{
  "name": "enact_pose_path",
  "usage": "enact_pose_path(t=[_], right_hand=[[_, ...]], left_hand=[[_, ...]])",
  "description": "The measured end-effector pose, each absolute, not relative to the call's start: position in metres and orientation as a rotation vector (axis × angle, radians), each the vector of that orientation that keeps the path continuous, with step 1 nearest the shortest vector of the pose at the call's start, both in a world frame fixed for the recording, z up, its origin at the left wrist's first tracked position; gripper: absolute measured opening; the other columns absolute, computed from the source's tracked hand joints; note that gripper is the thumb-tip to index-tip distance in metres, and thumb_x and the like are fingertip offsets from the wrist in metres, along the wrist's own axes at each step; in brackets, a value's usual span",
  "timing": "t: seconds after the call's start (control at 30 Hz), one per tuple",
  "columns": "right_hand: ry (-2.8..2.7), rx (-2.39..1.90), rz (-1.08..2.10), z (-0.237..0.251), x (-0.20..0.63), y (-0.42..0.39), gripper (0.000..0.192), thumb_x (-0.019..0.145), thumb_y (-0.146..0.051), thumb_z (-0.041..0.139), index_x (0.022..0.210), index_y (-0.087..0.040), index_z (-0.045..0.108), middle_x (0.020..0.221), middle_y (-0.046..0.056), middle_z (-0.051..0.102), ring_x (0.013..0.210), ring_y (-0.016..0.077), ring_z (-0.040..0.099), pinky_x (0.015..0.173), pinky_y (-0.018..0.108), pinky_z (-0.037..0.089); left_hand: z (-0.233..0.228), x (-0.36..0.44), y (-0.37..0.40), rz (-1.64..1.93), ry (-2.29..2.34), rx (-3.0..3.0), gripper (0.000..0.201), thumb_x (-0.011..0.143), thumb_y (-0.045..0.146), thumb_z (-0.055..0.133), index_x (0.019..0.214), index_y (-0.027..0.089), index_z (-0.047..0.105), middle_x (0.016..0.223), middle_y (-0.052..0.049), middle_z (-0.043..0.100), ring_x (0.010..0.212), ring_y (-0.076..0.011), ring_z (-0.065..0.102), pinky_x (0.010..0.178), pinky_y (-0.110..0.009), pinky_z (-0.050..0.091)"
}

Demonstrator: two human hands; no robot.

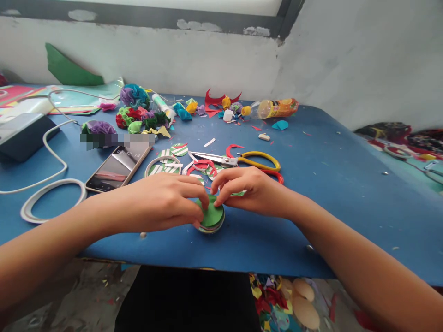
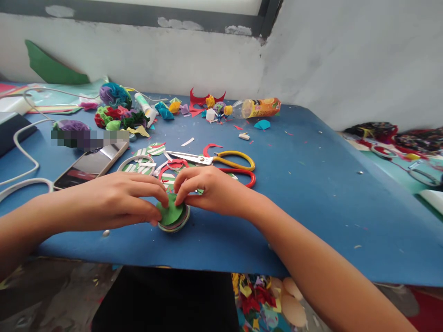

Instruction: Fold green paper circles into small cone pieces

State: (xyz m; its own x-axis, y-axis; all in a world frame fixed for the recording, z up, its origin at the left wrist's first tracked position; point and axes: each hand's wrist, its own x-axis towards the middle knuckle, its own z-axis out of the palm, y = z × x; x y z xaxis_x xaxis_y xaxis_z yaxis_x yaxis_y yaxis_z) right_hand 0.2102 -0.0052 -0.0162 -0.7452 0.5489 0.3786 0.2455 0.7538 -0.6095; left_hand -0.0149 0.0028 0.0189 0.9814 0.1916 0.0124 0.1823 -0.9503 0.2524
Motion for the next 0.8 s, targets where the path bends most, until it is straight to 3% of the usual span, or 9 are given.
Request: enact_pose_path(t=[0.1, 0.23, 0.43, 0.53, 0.63, 0.7, 0.8], right_hand=[[-2.426, -0.645, 0.742, -0.017, 0.211, -0.005, 0.014, 0.08, -0.012, 0.055, 0.075, -0.017, 0.068, 0.087, 0.005, 0.063, 0.079, 0.0101, 0.059, 0.073, 0.023, 0.048], [-2.453, -0.713, 0.761, -0.019, 0.213, -0.002, 0.019, 0.078, -0.006, 0.052, 0.074, -0.016, 0.066, 0.087, 0.004, 0.063, 0.077, 0.0103, 0.058, 0.072, 0.023, 0.047], [-2.407, -0.784, 0.645, -0.029, 0.215, 0.007, 0.019, 0.074, -0.001, 0.05, 0.069, -0.014, 0.063, 0.083, 0.005, 0.063, 0.075, 0.0117, 0.058, 0.071, 0.025, 0.048], [-2.307, -0.763, 0.558, -0.031, 0.214, 0.01, 0.019, 0.075, -0.003, 0.049, 0.07, -0.014, 0.063, 0.083, 0.005, 0.063, 0.078, 0.0121, 0.059, 0.074, 0.025, 0.047], [-2.223, -0.764, 0.477, -0.032, 0.213, 0.012, 0.017, 0.077, -0.005, 0.049, 0.072, -0.014, 0.063, 0.083, 0.006, 0.063, 0.077, 0.0121, 0.059, 0.073, 0.025, 0.047], [-2.166, -0.782, 0.436, -0.033, 0.214, 0.013, 0.017, 0.077, -0.006, 0.049, 0.072, -0.015, 0.063, 0.083, 0.005, 0.063, 0.077, 0.0117, 0.059, 0.073, 0.025, 0.047], [-2.128, -0.793, 0.395, -0.035, 0.215, 0.016, 0.017, 0.076, -0.006, 0.05, 0.072, -0.016, 0.063, 0.084, 0.005, 0.063, 0.078, 0.0116, 0.059, 0.074, 0.025, 0.047]], left_hand=[[0.016, -0.015, 0.001, 0.053, 0.3, 2.861, 0.023, 0.085, 0.029, 0.05, 0.104, 0.021, 0.061, 0.113, -0.007, 0.059, 0.102, -0.0188, 0.056, 0.087, -0.029, 0.045], [0.009, -0.012, -0.007, 0.073, 0.302, 2.934, 0.044, 0.082, 0.036, 0.053, 0.123, 0.019, 0.05, 0.124, -0.01, 0.053, 0.109, -0.0243, 0.054, 0.091, -0.035, 0.045], [-0.006, -0.006, -0.024, -0.093, 0.422, 2.929, 0.08, 0.081, 0.059, 0.041, 0.142, 0.014, 0.015, 0.147, -0.009, 0.017, 0.134, -0.0295, 0.022, 0.108, -0.044, 0.027], [-0.008, -0.003, -0.024, -0.13, 0.491, 2.908, 0.084, 0.079, 0.065, 0.037, 0.142, 0.014, 0.012, 0.147, -0.008, 0.011, 0.135, -0.0314, 0.016, 0.109, -0.047, 0.023], [-0.003, -0.003, -0.026, -0.111, 0.458, 2.912, 0.085, 0.079, 0.065, 0.038, 0.142, 0.013, 0.013, 0.146, -0.009, 0.014, 0.135, -0.0318, 0.017, 0.109, -0.05, 0.021], [0.0, -0.012, -0.037, -0.023, 0.357, 2.917, 0.077, 0.08, 0.06, 0.043, 0.14, 0.017, 0.021, 0.144, -0.009, 0.025, 0.133, -0.0278, 0.026, 0.111, -0.047, 0.02], [-0.005, -0.043, -0.073, 0.281, 0.259, 2.881, 0.045, 0.083, 0.047, 0.049, 0.127, 0.038, 0.043, 0.128, 0.002, 0.051, 0.12, -0.0177, 0.047, 0.109, -0.033, 0.03]])
